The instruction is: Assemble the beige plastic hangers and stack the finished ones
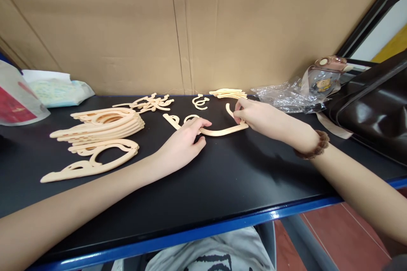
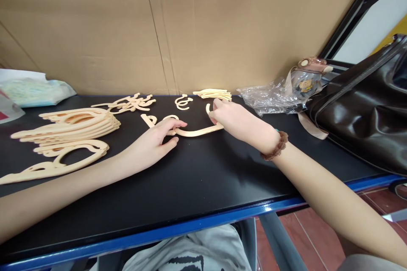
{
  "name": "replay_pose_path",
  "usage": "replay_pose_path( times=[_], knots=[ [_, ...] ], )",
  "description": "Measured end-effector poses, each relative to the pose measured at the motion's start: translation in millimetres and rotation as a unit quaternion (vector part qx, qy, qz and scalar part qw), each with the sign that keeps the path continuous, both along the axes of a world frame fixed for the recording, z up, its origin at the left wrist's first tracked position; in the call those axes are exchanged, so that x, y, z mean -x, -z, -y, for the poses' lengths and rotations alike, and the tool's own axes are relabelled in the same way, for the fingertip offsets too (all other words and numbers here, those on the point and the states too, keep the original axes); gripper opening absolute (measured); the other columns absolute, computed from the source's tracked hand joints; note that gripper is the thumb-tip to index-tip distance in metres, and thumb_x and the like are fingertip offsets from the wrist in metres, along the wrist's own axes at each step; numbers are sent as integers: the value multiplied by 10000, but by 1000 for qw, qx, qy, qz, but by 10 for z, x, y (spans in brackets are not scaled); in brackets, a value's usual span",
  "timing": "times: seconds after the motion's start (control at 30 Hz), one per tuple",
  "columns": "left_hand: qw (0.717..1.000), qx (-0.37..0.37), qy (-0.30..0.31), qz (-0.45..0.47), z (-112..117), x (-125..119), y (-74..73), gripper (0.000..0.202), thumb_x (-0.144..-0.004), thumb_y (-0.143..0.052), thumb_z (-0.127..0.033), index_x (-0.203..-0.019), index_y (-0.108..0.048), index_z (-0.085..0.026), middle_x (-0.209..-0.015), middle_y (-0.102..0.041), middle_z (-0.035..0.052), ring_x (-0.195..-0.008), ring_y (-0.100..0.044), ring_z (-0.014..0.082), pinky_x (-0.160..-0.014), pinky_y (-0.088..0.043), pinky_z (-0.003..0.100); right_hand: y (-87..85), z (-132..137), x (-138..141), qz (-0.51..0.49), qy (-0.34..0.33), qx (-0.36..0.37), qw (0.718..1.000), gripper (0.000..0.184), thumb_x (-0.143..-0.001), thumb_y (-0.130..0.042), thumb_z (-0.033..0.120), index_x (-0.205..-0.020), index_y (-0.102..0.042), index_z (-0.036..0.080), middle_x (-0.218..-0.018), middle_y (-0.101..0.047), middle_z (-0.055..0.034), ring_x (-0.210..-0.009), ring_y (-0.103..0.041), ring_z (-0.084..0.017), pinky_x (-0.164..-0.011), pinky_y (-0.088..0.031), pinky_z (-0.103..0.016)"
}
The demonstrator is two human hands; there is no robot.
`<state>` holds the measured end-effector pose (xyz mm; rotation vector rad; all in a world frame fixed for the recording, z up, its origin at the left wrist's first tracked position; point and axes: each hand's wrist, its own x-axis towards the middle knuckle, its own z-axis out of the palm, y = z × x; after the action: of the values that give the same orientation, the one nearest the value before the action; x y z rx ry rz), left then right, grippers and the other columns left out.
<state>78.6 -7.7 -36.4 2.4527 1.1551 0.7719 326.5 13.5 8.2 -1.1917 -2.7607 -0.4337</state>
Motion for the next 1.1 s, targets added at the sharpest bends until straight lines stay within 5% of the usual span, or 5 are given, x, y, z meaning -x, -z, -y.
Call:
replay_pose_path(
  times=[0.17,0.47,0.73,1.0,1.1],
  knots=[
    [998,17,-2,63,-73,26,77,315,-861,-390,-103,-1137,-514,-193,-1187,-584,78,-1133,-568,194,-1001,-466,410,13,-19,64,-31,-54,122,991,218,-812,-437,19,-771,-591,168,-886,-601,-44,-742,-537,-141,-665,-337,-249],
    [997,32,1,70,-51,4,17,425,-748,-423,-34,-1136,-517,-179,-1205,-573,78,-1142,-552,195,-1040,-431,415,-36,126,220,-99,-65,167,979,173,-865,-556,229,-1032,-567,185,-947,-632,-34,-819,-566,-166,-683,-372,-254],
    [992,46,-108,49,-12,23,-88,455,-707,-458,-80,-1129,-545,-227,-1151,-580,45,-1114,-505,241,-975,-438,462,2,12,136,-42,-74,92,992,223,-829,-446,16,-823,-607,169,-983,-606,-66,-908,-547,-183,-749,-386,-272],
    [996,44,-50,51,-3,6,-98,515,-699,-456,-93,-1194,-508,-223,-1279,-528,52,-1246,-437,240,-1087,-329,493,-42,124,292,-71,77,59,993,178,-929,-477,277,-996,-605,174,-766,-660,-36,-662,-592,-160,-578,-332,-248],
    [1000,-10,18,9,74,-19,-133,519,-759,-509,-154,-1272,-461,-212,-1372,-464,75,-1305,-384,242,-1112,-312,459,-73,185,327,-94,50,97,990,220,-955,-445,318,-971,-618,183,-738,-664,-24,-641,-592,-146,-581,-331,-240]
  ],
)
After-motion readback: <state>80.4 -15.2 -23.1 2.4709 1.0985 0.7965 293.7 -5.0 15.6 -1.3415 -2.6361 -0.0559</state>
